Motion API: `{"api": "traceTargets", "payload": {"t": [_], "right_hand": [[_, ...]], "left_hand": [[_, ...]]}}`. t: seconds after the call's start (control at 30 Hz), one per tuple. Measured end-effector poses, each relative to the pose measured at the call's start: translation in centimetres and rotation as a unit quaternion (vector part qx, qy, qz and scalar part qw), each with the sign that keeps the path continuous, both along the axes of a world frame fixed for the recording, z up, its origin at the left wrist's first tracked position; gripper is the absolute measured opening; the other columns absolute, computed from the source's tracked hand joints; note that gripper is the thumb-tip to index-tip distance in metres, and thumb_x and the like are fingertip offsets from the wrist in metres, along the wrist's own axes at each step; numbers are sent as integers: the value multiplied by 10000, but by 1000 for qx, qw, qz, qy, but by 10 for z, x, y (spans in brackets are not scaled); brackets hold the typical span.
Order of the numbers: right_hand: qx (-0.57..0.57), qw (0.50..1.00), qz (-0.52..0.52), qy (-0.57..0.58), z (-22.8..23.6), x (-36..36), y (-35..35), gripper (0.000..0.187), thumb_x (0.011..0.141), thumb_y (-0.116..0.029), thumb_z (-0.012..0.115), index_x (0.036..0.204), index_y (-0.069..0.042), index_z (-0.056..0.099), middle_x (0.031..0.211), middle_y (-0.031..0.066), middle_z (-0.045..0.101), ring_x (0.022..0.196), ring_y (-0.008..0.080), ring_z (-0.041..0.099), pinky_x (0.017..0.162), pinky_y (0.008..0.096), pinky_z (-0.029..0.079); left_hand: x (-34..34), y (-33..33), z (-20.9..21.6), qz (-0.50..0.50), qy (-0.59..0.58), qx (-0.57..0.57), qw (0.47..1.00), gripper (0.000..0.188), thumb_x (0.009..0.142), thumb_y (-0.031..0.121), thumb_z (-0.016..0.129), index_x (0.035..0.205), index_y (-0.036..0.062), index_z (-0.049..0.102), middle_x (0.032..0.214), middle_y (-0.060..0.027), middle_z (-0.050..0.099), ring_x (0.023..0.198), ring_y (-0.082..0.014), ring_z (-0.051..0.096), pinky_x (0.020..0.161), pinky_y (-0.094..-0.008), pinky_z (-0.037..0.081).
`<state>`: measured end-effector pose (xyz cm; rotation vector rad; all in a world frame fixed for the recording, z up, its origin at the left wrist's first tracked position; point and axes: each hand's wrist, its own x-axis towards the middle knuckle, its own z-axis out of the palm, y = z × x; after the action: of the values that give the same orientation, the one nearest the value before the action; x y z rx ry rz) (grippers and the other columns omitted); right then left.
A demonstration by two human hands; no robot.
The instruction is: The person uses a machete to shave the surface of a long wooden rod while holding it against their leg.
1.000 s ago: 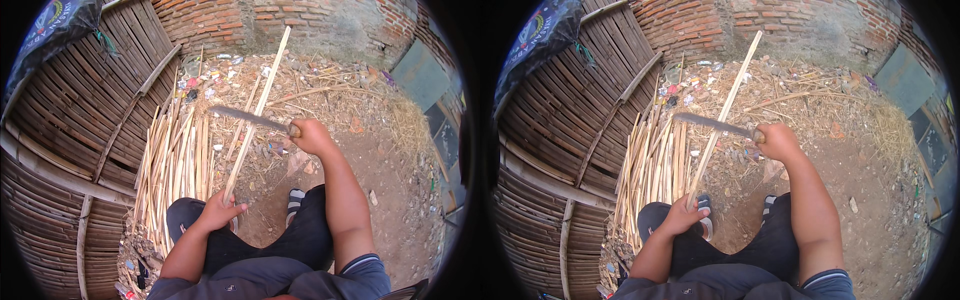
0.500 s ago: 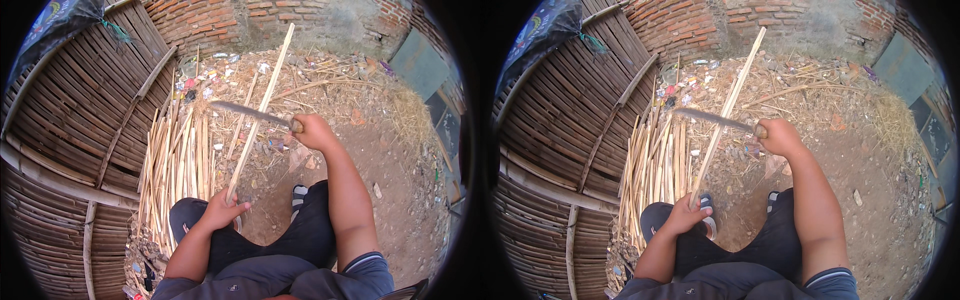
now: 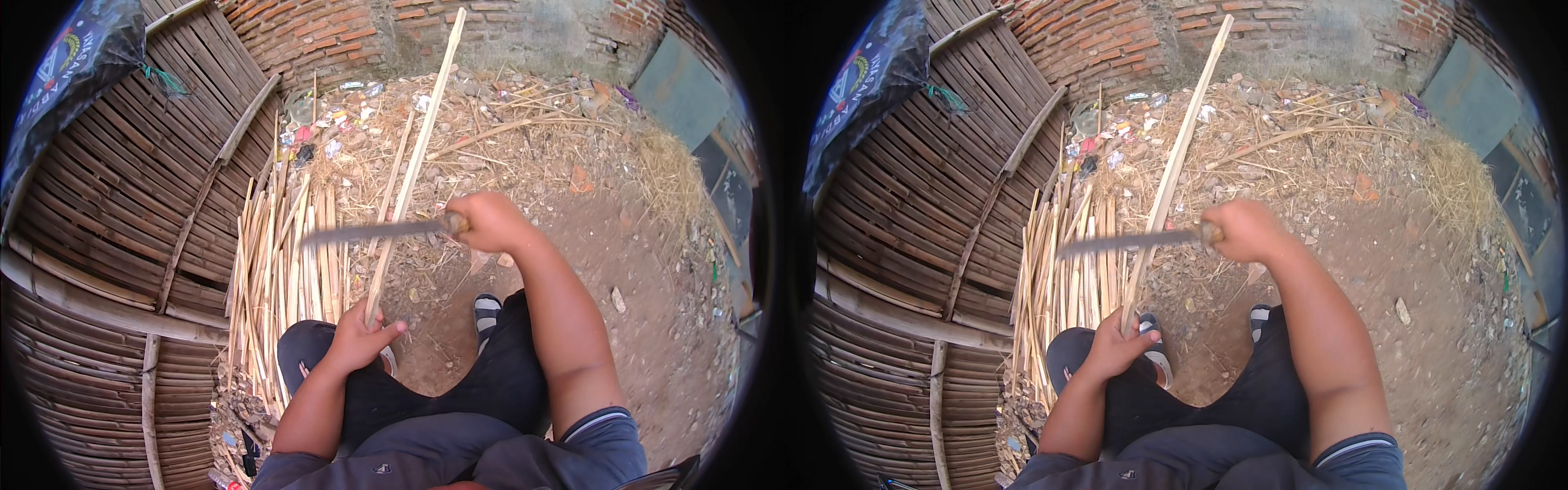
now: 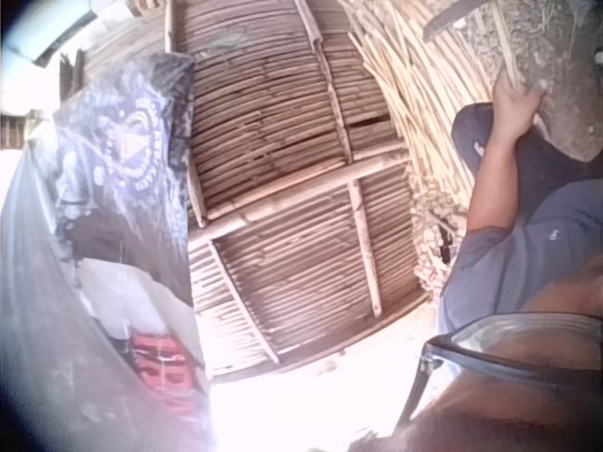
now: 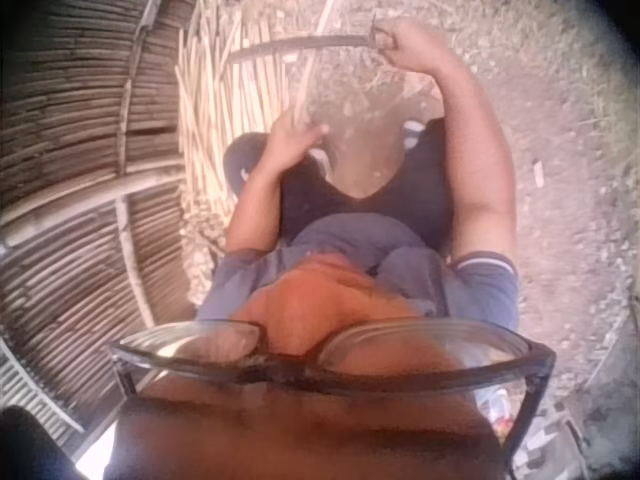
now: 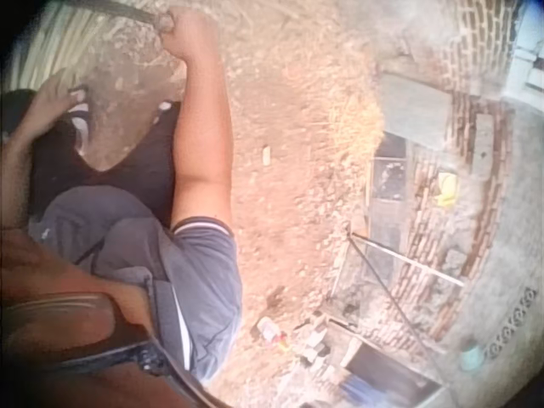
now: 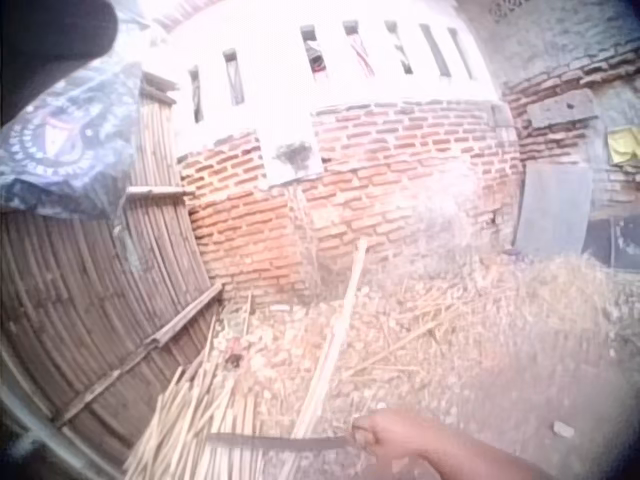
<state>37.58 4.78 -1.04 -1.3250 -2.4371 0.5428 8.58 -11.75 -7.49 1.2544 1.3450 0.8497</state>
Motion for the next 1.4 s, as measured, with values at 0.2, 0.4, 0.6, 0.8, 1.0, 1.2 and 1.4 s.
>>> {"api": "traceTargets", "payload": {"t": [0.2, 0.4, 0.6, 0.8, 1.0, 1.2, 1.4], "right_hand": [[77, 987, -137, 21, -3, 23, 10, 273, 835, -246, 791, 1062, -106, 733, 890, 181, 735, 909, 402, 720, 786, 512, 572], [64, 997, 40, 0, 4, -4, -14, 257, 764, -175, 777, 1014, -128, 735, 875, 168, 737, 869, 385, 724, 766, 504, 565], [61, 996, 26, 51, 2, 0, -10, 230, 740, -147, 786, 964, -117, 740, 843, 181, 726, 827, 386, 715, 728, 479, 557], [79, 988, -123, 40, -2, 19, 3, 237, 781, -191, 775, 1007, -130, 740, 871, 157, 749, 874, 381, 733, 775, 494, 571], [19, 997, 70, -20, 3, -15, -20, 212, 786, -240, 773, 974, -150, 733, 853, 152, 742, 846, 396, 726, 750, 510, 572], [-1, 999, 27, 30, -1, -10, -8, 204, 818, -255, 772, 979, -136, 732, 869, 158, 738, 877, 392, 727, 769, 518, 570], [51, 998, -31, 27, -5, 3, -1, 211, 845, -265, 771, 1003, -131, 731, 895, 169, 740, 902, 395, 727, 791, 520, 572]], "left_hand": [[3, -2, 2, 15, -6, 33, 999, 374, 861, 135, 890, 1002, 90, 546, 837, 92, 473, 734, -13, 428, 630, -197, 389], [1, -4, 3, 18, 52, 60, 997, 406, 858, 168, 903, 925, 85, 511, 778, 54, 517, 699, -23, 456, 600, -219, 415], [12, -4, 19, 63, 132, 94, 985, 416, 843, 192, 908, 882, 79, 510, 720, 51, 500, 646, -29, 418, 547, -230, 368], [10, -4, 14, 58, 136, 65, 987, 390, 845, 166, 892, 876, 90, 511, 679, 75, 453, 627, -35, 409, 549, -237, 372], [11, -2, 13, 60, 138, 83, 985, 381, 850, 164, 889, 889, 93, 517, 681, 75, 461, 627, -33, 406, 554, -234, 367], [11, -1, 15, 66, 134, 96, 984, 363, 862, 144, 880, 889, 101, 520, 697, 80, 461, 633, -30, 400, 569, -230, 365], [6, -2, 3, 49, -24, 59, 997, 344, 881, 128, 871, 946, 105, 533, 791, 84, 484, 703, -26, 441, 630, -216, 395]]}}
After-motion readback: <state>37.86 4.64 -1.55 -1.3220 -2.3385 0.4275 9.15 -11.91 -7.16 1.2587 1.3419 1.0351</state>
